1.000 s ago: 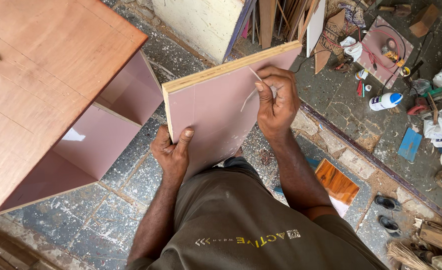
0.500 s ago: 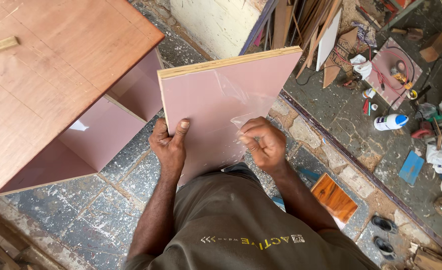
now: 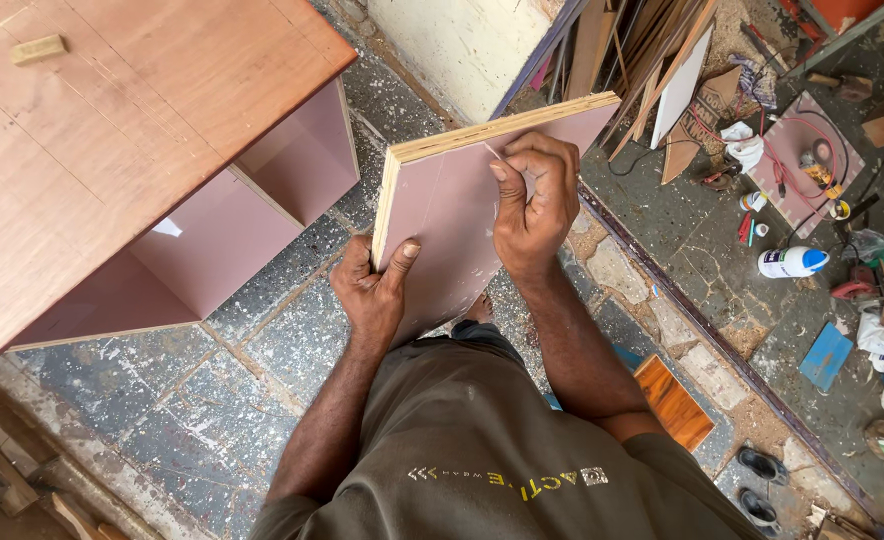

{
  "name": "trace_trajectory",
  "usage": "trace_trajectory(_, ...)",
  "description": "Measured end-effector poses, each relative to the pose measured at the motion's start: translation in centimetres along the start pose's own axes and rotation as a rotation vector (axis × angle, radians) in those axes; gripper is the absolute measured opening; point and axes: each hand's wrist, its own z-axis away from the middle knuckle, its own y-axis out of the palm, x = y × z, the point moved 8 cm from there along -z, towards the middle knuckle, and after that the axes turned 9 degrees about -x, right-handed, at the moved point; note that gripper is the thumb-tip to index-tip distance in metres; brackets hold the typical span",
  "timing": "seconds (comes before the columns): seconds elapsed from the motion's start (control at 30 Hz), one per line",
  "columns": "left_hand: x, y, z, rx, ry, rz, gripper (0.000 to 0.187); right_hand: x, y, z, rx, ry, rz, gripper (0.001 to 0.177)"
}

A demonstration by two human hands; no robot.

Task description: The person uses a hand tool to sand the edges of a pink board, peels off a protective plastic film from the board, and then opens a container by hand.

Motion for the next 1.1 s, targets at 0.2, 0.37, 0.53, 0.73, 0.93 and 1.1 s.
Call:
trace_trajectory(0.2, 0.3, -2.0, -0.3, -0.077, -0.019, 0.002, 0.035, -0.4, 2.1, 0.9, 0.082, 0.127, -0.254, 0.012)
trace_trajectory(0.37, 0.1, -4.6, -1.1, -0.160, -0.011, -0.035, 0.033, -0.4, 5.4, 3.0, 0.307, 0.294, -0.664, 0.011)
trace_trajectory(0.53, -1.1, -7.4, -2.7, -0.244, 0.013, 0.029, 0.034, 4.6, 5.6, 3.4, 0.468, 0.153, -0.746, 0.013)
trace_trajectory(0.73, -2.5, -9.4, -6.4, -0.242, -0.087, 0.006, 0.034, 6.3, 6.5, 1.2, 0.481, 0.081, -0.720, 0.014)
trace_trajectory(0.93, -2.5, -9.3, -13.5, -0.273, -0.184, 0.244, 0.031, 8.4, 13.4, -3.2, 0.426, -0.507, -0.176, 0.087)
trace_trajectory(1.1, -0.7, -10.2, -18.8, -0.292, -0.342, 0.226, 0.038, 4.3, 24.9, -5.2, 0.389, -0.494, -0.260, 0.068)
